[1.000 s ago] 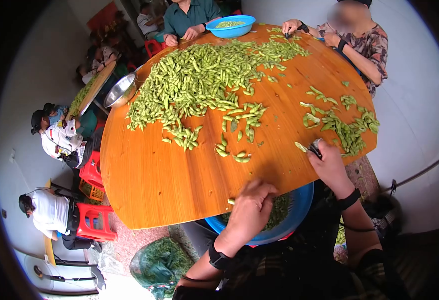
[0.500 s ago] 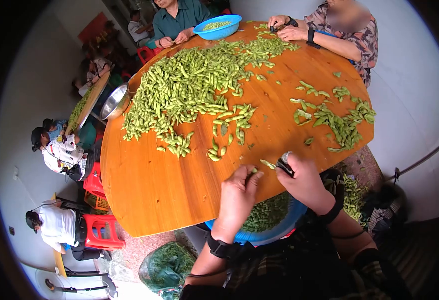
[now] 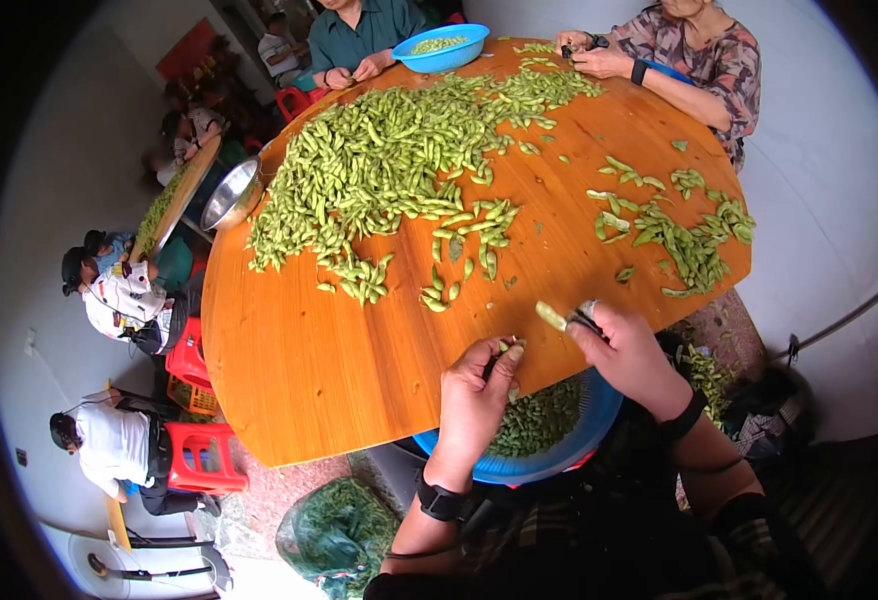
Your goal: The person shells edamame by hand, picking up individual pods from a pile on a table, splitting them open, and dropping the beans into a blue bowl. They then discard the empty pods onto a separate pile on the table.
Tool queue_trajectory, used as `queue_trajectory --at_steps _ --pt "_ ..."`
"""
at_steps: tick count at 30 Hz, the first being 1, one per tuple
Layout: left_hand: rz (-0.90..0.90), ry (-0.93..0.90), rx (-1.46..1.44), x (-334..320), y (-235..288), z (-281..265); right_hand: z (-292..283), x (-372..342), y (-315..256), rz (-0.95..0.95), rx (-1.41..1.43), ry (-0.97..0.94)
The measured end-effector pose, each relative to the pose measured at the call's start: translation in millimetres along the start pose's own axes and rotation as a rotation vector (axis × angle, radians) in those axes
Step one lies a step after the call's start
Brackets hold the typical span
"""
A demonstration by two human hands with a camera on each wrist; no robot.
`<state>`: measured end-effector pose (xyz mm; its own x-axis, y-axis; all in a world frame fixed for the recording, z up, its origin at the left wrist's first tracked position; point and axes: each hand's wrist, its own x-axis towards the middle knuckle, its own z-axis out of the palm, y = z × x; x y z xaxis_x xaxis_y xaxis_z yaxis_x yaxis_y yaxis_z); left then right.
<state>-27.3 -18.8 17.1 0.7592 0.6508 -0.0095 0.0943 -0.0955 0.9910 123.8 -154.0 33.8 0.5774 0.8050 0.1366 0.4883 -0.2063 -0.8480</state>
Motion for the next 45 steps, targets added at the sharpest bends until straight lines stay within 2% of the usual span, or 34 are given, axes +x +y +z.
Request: queue_trajectory --at_steps 1,3,4,5,6,7,8,10,15,20,22,24,25,28,30,31,33,35,37,38,40,41,43,45 --pt "0.000 -0.002 -0.001 -1.4 0.8 -0.4 -1.9 1.8 2.4 -0.081 -0.113 0.038" --pt "0.104 -0.011 0.202 -3.4 2.7 -0.1 -2.0 -1.4 -8.6 -0.092 -0.061 0.043" --pt "0.106 -0.017 0.203 -3.9 4.1 1.2 -0.2 -4.1 -13.5 -0.103 -0.008 0.041" --pt "0.231 0.009 0.355 -4.8 5.6 3.1 8.7 -6.3 -7.2 -0.154 0.107 0.040" --pt "0.358 0.035 0.507 -5.4 6.1 4.6 8.3 -8.3 -11.6 -0.098 0.152 -0.066" --pt "0.359 0.028 0.509 -5.3 5.9 5.9 7.3 -10.2 -17.2 -0.042 0.198 -0.172" --pt "0.378 0.015 0.496 -5.3 5.6 7.1 8.9 -11.0 -21.2 -0.039 0.199 -0.167" --pt "0.399 0.002 0.485 -6.1 6.3 9.0 12.1 -12.2 -27.5 0.223 0.465 -0.294" --pt "0.331 -0.072 0.620 -10.9 10.6 10.5 13.2 -15.1 -23.2 0.211 0.496 -0.291" --pt "0.372 -0.042 0.639 -12.8 6.4 16.4 15.3 -17.1 -16.0 0.167 0.491 -0.280" --pt "0.385 -0.036 0.651 -14.2 5.7 17.7 17.3 -17.7 -13.7 0.222 0.588 -0.269" --pt "0.295 -0.077 0.600 -16.0 6.3 18.1 13.7 -18.6 -17.0 0.276 0.666 -0.284" --pt "0.297 -0.079 0.602 -16.5 5.1 17.7 11.8 -19.1 -18.8 0.332 0.746 -0.302" --pt "0.340 -0.092 0.468 -16.9 3.2 16.2 6.1 -19.2 -20.2 0.347 0.819 -0.340" --pt "0.055 -0.214 0.064 -17.3 6.8 10.7 4.3 -18.5 -20.7 0.352 0.828 -0.356" --pt "0.052 -0.216 0.062 -16.7 5.8 8.4 3.5 -18.8 -21.2 0.359 0.836 -0.376" --pt "-0.126 -0.255 -0.377 -13.8 0.7 3.6 -2.4 -17.0 -26.9 0.381 0.837 -0.393" --pt "-0.138 -0.276 -0.446 -12.1 -1.7 1.5 -3.7 -15.1 -29.3 0.397 0.837 -0.412" --pt "-0.234 -0.296 -0.718 -9.8 -0.4 2.5 -1.8 -13.3 -28.2 0.414 0.854 -0.338" --pt "-0.233 -0.295 -0.718 -9.6 1.4 5.4 1.8 -13.2 -27.5 0.414 0.853 -0.338" --pt "-0.086 -0.187 -0.348 -10.8 5.5 14.4 11.4 -14.8 -25.2 0.013 0.511 -0.194" --pt "-0.087 -0.187 -0.346 -11.4 4.6 16.5 13.6 -15.9 -24.1 0.014 0.513 -0.195" --pt "-0.009 -0.131 -0.187 -13.3 1.7 19.3 16.8 -17.9 -21.6 0.170 0.609 -0.210" --pt "-0.017 -0.110 -0.212 -13.3 2.3 21.7 17.0 -18.8 -20.8 0.243 0.650 -0.224"
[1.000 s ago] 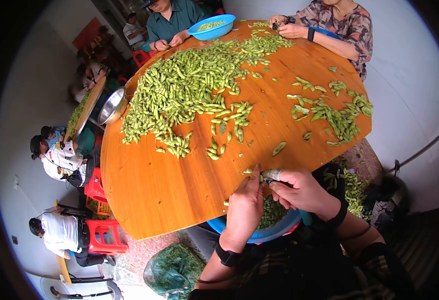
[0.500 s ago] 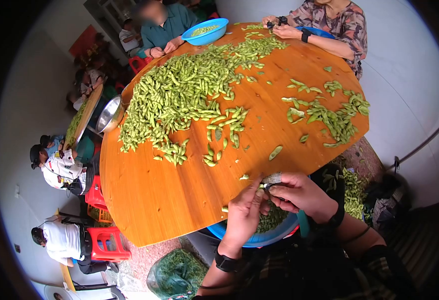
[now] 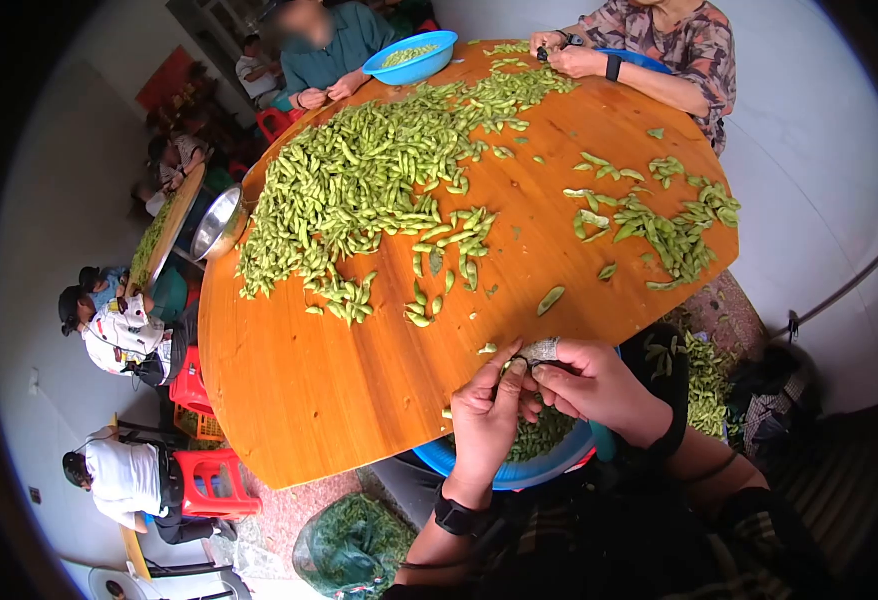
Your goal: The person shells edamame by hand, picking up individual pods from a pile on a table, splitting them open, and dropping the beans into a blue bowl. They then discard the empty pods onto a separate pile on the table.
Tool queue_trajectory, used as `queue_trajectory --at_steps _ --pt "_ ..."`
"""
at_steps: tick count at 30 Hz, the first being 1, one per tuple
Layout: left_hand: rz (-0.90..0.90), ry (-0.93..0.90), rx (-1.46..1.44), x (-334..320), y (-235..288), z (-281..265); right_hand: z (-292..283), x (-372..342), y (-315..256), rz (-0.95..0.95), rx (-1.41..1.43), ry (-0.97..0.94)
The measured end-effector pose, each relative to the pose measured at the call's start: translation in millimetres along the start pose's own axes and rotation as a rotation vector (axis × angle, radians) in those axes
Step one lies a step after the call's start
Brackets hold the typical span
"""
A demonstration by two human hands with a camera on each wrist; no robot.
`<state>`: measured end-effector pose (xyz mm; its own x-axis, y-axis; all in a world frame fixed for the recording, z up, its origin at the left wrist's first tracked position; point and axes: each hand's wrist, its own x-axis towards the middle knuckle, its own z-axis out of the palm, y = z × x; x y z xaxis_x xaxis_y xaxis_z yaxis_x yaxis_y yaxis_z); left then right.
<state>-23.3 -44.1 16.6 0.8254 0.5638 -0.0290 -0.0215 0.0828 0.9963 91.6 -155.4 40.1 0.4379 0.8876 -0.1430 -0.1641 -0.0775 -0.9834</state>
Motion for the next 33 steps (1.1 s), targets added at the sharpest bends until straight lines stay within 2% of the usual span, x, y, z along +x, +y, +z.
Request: queue_trajectory --at_steps 2,3,5,10,12,14,18,20,22,23,25,26,28,29,30,32,33 --pt "-0.006 0.092 -0.200 0.3 -2.8 1.0 0.9 -3.0 -2.8 0.063 0.154 0.034" --pt "-0.007 0.092 -0.200 1.2 -3.5 0.5 -0.1 -3.5 -3.0 0.056 0.179 0.047" --pt "-0.044 0.170 -0.396 4.0 -3.5 -0.5 0.9 -5.7 -3.4 0.066 0.219 0.100" --pt "0.052 0.246 -0.376 5.2 1.2 1.2 2.7 -8.9 -4.3 0.020 0.193 0.276" --pt "0.069 0.241 -0.338 4.9 1.4 0.6 2.1 -6.9 -0.5 0.009 0.185 0.231" --pt "0.045 0.121 -0.260 2.9 3.1 2.5 4.5 -6.9 0.4 0.028 0.179 0.146" --pt "0.157 0.032 -0.195 3.5 0.9 8.3 8.5 -4.1 2.6 -0.002 0.289 0.089" --pt "0.160 0.030 -0.201 3.3 2.9 7.9 11.3 -5.0 -2.8 0.012 0.298 0.124" --pt "0.049 0.088 -0.201 3.0 4.4 5.5 10.9 -4.0 -1.5 0.022 0.202 0.236" --pt "0.049 0.088 -0.200 1.9 3.8 5.7 9.7 -1.3 4.6 0.021 0.202 0.237" --pt "0.083 0.301 0.142 -1.0 2.1 6.8 7.1 5.5 17.6 -0.258 -0.139 0.388" --pt "0.084 0.299 0.142 -1.6 1.3 6.7 7.2 5.4 19.7 -0.259 -0.140 0.389" --pt "0.392 0.206 0.544 -4.8 -0.8 5.0 12.2 3.9 18.3 -0.427 -0.419 0.509" --pt "0.388 0.210 0.545 -5.9 -0.1 4.5 12.9 1.9 16.3 -0.406 -0.460 0.468" --pt "0.299 0.147 0.448 -6.1 1.9 4.6 13.3 -0.1 13.8 -0.404 -0.460 0.462" --pt "0.127 0.022 0.252 -6.2 4.9 4.5 12.7 -3.1 9.9 -0.315 -0.250 0.318" --pt "0.066 -0.021 0.112 -6.5 4.7 1.8 10.3 -3.4 9.3 -0.314 -0.249 0.316"
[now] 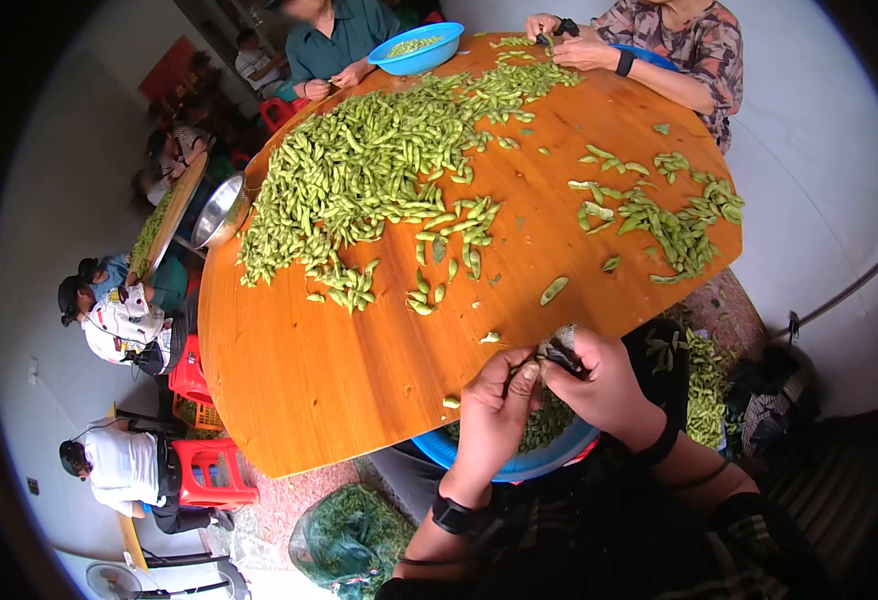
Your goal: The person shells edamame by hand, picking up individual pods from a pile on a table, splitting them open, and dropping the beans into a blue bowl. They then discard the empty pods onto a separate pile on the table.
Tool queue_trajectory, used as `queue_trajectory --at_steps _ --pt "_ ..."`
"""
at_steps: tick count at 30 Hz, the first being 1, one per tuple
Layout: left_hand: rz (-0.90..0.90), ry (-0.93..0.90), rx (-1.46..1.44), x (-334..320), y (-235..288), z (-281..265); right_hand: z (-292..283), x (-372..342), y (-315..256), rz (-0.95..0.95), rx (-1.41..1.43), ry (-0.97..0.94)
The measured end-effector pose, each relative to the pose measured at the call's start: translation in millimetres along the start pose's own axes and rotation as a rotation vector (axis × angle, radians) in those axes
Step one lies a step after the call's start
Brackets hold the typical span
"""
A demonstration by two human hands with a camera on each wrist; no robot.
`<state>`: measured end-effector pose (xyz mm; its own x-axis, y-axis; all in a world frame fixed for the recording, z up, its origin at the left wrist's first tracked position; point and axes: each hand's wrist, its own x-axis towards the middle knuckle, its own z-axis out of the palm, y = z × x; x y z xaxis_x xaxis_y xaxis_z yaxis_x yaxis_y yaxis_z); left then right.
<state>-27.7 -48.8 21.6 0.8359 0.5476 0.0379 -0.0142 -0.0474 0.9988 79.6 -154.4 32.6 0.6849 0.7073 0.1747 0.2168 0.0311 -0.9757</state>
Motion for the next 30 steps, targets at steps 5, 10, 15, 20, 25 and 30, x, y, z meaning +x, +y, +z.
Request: queue_trajectory --at_steps 5,10,15,20,25,30 --pt "-0.207 -0.041 -0.408 -6.2 -2.5 -4.1 -19.7 8.3 -2.1 0.391 0.318 -0.287" --pt "-0.115 -0.173 0.243 -32.2 -0.7 -11.6 -59.6 34.2 26.1 -0.028 -0.311 0.124" --pt "0.191 -0.234 0.611 -33.3 10.9 -8.8 -73.6 38.6 35.5 -0.026 -0.447 0.137" --pt "0.148 0.051 0.846 8.6 19.1 -18.9 -73.6 38.5 38.5 -0.005 -0.483 0.120" --pt "0.263 0.130 0.996 36.6 0.3 -28.0 -75.1 38.2 37.2 0.000 -0.433 0.138" --pt "0.342 0.191 1.023 20.8 16.6 -29.7 -74.7 37.6 37.4 0.007 -0.370 0.141"
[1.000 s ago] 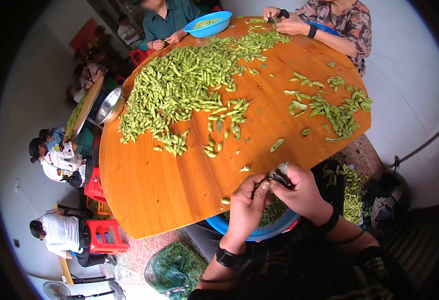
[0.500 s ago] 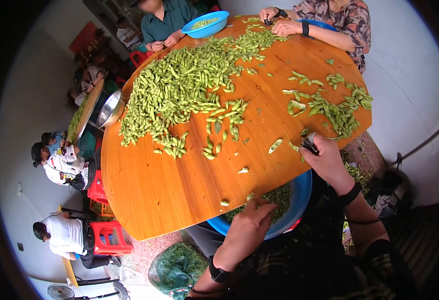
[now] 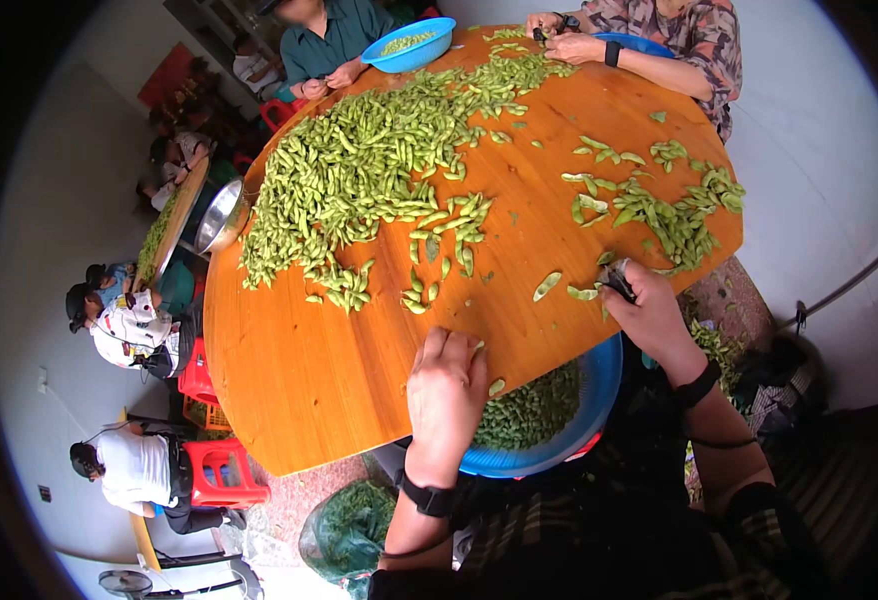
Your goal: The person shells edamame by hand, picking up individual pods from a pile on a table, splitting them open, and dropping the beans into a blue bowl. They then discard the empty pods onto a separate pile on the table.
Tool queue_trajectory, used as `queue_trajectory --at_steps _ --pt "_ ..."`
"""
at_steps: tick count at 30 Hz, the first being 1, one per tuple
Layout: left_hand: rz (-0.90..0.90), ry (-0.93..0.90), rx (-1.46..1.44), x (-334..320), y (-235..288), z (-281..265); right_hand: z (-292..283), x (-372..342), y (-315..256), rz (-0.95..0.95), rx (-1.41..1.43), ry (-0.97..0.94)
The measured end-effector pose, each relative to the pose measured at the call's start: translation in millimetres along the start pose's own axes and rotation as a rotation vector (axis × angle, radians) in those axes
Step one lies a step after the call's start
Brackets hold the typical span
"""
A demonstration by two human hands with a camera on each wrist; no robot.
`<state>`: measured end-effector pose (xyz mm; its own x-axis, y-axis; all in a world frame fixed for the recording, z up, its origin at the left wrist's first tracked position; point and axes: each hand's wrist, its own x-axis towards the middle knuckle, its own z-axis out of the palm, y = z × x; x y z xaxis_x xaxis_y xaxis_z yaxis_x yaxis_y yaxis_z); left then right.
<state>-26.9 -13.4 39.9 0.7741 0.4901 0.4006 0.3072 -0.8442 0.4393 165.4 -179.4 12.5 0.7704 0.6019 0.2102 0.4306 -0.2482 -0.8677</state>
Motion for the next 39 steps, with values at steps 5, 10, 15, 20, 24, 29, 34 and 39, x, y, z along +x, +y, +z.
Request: queue_trajectory --at_steps 5,10,15,20,24,29,34,39 --pt "-0.091 -0.166 -0.108 -51.0 3.2 -11.1 -0.5 1.0 4.7 -0.021 0.042 -0.014" --pt "-0.062 0.013 0.009 -71.2 2.4 -16.6 0.1 1.4 4.1 0.005 0.092 -0.031" --pt "-0.108 0.135 0.045 -71.6 -10.9 -4.1 0.3 2.4 -10.7 -0.020 0.089 -0.010" --pt "-0.083 0.110 -0.130 -60.3 14.4 19.4 0.5 -0.4 4.5 -0.009 0.058 0.001" --pt "0.093 0.052 -0.036 -54.4 26.7 30.7 0.9 0.2 8.5 -0.034 0.057 0.010" --pt "0.141 -0.053 -0.269 -47.5 31.0 23.9 -1.2 1.9 5.7 -0.074 0.077 0.001" --pt "-0.124 0.068 0.044 20.5 -16.9 -8.2 -10.4 8.8 -6.0 -0.109 -0.104 -0.054" --pt "-0.069 0.033 0.182 36.4 -69.7 5.9 -14.2 8.6 6.7 -0.221 -0.117 0.088"
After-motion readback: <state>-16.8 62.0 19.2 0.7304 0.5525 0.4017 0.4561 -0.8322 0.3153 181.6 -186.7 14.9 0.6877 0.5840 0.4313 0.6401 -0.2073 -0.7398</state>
